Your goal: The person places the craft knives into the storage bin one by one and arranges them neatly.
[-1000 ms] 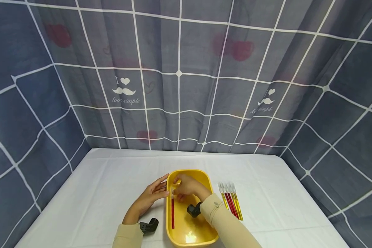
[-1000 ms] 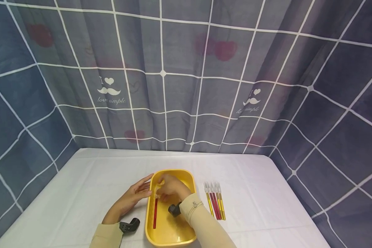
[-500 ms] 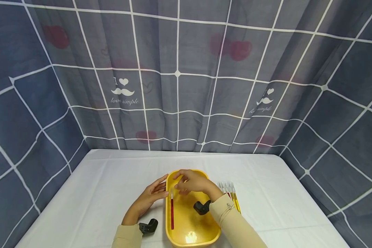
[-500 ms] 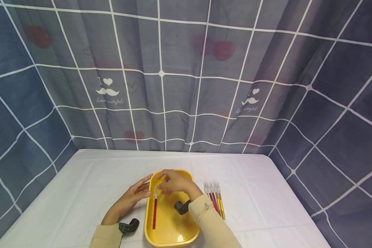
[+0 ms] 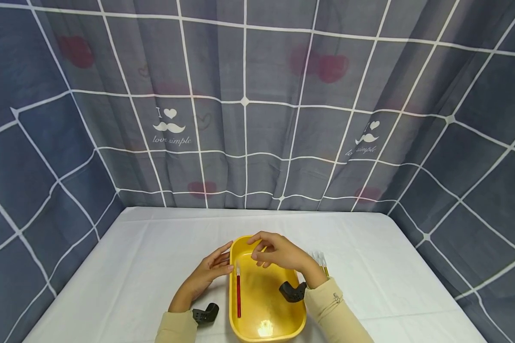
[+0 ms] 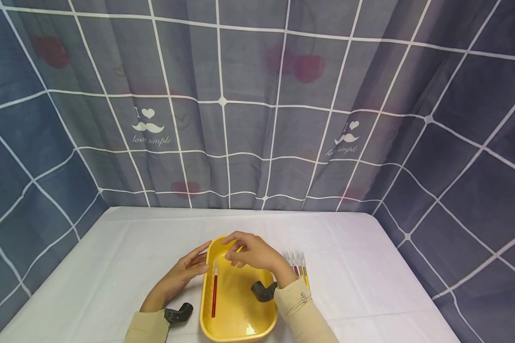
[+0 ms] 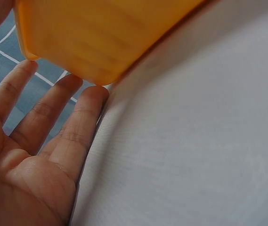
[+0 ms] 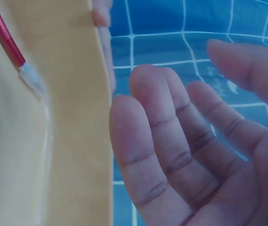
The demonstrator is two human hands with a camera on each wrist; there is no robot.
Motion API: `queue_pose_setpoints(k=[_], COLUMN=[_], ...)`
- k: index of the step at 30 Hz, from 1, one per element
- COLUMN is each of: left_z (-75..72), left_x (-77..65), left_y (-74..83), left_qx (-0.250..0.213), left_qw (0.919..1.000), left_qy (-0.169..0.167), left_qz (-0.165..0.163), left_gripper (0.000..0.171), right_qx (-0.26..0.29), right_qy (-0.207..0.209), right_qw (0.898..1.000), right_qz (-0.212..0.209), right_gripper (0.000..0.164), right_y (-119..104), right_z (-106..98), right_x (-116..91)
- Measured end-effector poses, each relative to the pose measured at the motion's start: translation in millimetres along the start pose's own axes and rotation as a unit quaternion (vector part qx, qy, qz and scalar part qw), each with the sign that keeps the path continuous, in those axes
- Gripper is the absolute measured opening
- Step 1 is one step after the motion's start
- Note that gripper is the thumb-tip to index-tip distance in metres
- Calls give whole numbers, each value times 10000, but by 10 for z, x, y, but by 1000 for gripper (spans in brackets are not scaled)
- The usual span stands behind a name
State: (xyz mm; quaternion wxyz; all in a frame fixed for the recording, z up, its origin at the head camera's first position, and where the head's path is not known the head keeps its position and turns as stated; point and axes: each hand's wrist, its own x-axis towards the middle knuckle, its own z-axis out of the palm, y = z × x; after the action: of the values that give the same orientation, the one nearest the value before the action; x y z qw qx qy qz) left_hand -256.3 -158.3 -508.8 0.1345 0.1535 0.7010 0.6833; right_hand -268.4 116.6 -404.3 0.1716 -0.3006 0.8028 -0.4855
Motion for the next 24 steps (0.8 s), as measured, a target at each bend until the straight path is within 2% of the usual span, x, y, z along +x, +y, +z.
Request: queue_pose_setpoints(k=[9, 16, 24], left_z=[4, 6, 9], left_x=[-4, -8, 0], left_y=[1, -1, -10], left_qx=[49, 6, -57], left_qw=[10000, 10000, 9999], left_qy=[18, 0, -36], left_qz=[37, 73, 98], left_gripper=[79, 79, 80], right_qx=[-273, -306, -761], right_qy=[376, 780, 1265], right_qw=[9967, 9927, 9829], right_qz=[-665, -867, -1098], right_gripper=[31, 27, 24], right_y=[-61, -63, -8], right_z=[-127, -232, -319], right_x=[-224, -416, -578])
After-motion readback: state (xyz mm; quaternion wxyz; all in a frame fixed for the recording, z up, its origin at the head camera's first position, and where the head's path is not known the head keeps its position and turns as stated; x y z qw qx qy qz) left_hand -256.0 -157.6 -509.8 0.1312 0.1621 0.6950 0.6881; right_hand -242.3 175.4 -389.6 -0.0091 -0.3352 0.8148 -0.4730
